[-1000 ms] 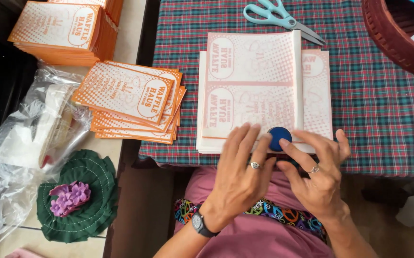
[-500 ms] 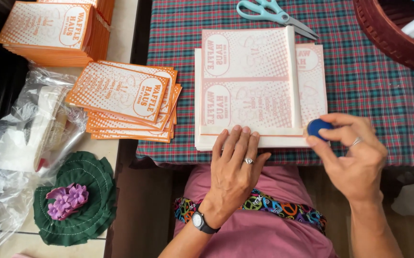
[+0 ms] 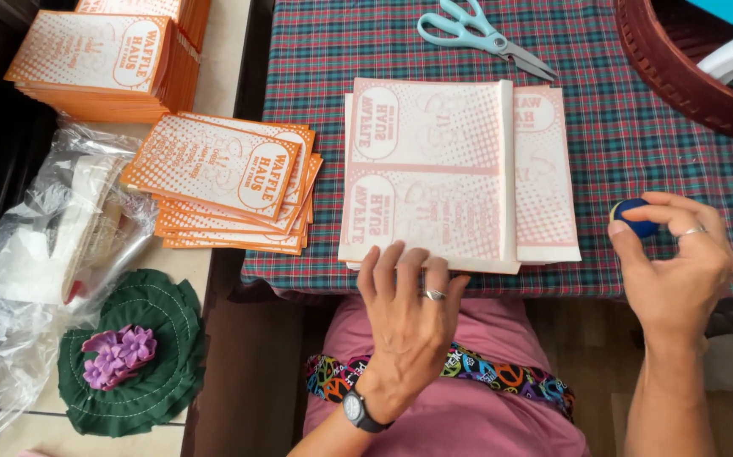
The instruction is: Folding printed paper sheets and using a pressing tool to secure adhesive seams for bag assembly.
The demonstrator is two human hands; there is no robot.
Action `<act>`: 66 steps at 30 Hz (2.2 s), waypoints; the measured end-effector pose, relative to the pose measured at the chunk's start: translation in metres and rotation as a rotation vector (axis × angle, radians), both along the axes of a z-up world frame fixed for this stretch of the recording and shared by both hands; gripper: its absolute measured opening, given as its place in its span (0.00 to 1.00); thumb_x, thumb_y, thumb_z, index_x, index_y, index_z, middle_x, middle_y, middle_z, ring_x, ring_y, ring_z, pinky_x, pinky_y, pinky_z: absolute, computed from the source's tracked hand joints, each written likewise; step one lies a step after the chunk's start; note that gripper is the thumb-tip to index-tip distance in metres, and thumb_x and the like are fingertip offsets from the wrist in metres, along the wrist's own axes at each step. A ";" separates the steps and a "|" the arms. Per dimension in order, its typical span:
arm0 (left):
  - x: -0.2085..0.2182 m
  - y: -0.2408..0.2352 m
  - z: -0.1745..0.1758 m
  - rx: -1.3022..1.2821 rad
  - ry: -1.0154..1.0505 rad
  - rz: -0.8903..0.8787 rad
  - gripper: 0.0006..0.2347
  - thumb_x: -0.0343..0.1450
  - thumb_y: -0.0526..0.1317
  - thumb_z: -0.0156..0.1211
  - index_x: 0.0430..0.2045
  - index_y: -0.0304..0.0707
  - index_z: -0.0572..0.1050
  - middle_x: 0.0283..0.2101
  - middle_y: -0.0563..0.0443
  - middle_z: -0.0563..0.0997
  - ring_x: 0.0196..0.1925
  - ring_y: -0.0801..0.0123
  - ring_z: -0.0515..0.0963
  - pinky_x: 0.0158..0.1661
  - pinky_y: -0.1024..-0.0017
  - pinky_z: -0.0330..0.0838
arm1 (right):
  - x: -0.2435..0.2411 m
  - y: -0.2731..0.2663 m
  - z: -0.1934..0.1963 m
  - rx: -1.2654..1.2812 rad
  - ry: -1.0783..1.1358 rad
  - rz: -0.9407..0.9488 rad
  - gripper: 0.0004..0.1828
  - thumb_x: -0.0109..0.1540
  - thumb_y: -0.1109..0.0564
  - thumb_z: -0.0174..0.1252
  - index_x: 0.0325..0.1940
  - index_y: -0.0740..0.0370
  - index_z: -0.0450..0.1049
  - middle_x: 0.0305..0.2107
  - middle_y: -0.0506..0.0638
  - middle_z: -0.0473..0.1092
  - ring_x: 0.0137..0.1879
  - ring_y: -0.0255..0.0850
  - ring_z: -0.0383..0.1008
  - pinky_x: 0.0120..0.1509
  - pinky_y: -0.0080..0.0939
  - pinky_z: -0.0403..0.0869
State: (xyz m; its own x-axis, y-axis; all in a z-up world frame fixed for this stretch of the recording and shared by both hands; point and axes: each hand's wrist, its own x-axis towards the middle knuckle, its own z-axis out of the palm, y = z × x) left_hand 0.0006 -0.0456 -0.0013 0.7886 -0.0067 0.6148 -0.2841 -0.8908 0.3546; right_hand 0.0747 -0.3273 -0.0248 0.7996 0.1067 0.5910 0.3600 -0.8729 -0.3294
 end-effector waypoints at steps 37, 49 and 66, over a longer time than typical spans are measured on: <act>-0.019 0.010 0.022 -0.556 0.132 -0.485 0.18 0.79 0.28 0.58 0.65 0.38 0.68 0.33 0.47 0.69 0.32 0.61 0.72 0.38 0.67 0.72 | -0.082 0.077 0.031 0.647 0.507 0.288 0.12 0.54 0.70 0.68 0.42 0.70 0.82 0.35 0.54 0.82 0.37 0.33 0.82 0.46 0.26 0.83; -0.012 0.021 0.042 -0.637 0.177 -0.451 0.07 0.76 0.31 0.59 0.45 0.33 0.79 0.40 0.43 0.74 0.38 0.58 0.79 0.40 0.67 0.75 | -0.080 0.081 0.036 0.576 0.536 0.435 0.12 0.56 0.67 0.65 0.44 0.70 0.81 0.40 0.55 0.82 0.41 0.35 0.85 0.49 0.28 0.85; -0.011 0.036 0.040 -0.727 0.256 -0.228 0.01 0.71 0.33 0.65 0.29 0.40 0.80 0.32 0.56 0.83 0.35 0.70 0.81 0.38 0.74 0.74 | -0.069 0.074 0.052 0.344 0.394 0.707 0.03 0.58 0.61 0.62 0.35 0.63 0.79 0.37 0.52 0.76 0.41 0.37 0.81 0.49 0.29 0.81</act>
